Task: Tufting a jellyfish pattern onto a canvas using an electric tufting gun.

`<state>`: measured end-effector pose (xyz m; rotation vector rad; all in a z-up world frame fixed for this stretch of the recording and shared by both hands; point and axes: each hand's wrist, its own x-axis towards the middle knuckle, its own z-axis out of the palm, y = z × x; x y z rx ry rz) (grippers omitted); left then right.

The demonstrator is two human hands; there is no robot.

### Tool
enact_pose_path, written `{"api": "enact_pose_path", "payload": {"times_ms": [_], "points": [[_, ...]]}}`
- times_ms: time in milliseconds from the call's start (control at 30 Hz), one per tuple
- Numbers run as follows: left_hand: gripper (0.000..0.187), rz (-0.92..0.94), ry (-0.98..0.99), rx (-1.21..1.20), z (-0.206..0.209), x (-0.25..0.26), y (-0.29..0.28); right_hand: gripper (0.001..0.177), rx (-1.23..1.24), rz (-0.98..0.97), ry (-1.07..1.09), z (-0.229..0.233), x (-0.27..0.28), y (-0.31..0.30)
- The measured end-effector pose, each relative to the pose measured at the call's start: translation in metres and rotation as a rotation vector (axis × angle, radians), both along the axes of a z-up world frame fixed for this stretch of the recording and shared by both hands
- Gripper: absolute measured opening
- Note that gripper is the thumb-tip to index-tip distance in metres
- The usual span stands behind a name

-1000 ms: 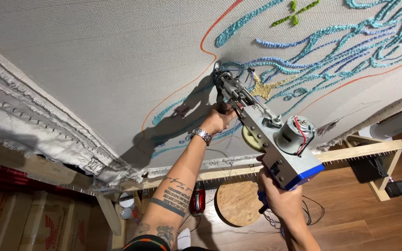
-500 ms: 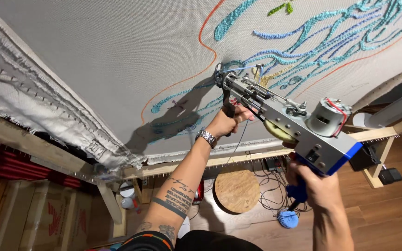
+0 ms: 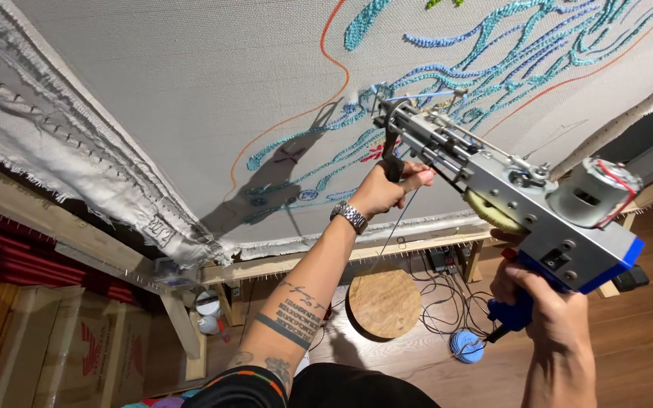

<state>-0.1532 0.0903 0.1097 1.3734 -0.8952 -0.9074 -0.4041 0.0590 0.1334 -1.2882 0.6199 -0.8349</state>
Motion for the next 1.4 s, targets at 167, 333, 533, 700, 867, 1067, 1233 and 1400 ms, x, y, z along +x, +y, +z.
{"api": "enact_pose_path", "payload": {"times_ms": [167,333,533,700,867,1067,1233,1400], "points": [[0.047,-0.017,0.251,-0.232,-0.030,0.021,-0.009,0.025,-0.035,0.008,-0.108,-0.005,-0.004,0.000],[0.037,0.501,0.561,-0.173,0.002,0.044,0.005,0.027,-0.065,-0.007,-0.097,-0.004,-0.008,0.002],[0.034,0.585,0.713,-0.191,0.004,0.057,-0.007,0.024,-0.030,-0.048,-0.070,-0.002,-0.009,0.005],[0.020,0.620,0.672,-0.229,-0.011,0.061,-0.011,0.016,-0.028,-0.033,-0.047,-0.007,-0.010,0.004],[0.032,0.501,-0.444,0.034,-0.018,0.046,0.011,0.016,-0.003,-0.090,-0.031,-0.007,-0.009,0.003],[0.018,0.979,-0.947,-0.212,-0.033,0.092,0.004,0.018,-0.018,-0.078,-0.036,-0.008,-0.009,0.003],[0.010,1.032,-1.146,-0.239,-0.020,0.099,0.006,0.017,-0.021,-0.074,-0.023,-0.007,-0.013,0.003],[0.006,1.037,-1.287,-0.278,-0.022,0.104,0.002,0.014,-0.015,-0.114,-0.020,-0.010,-0.015,0.002]]}}
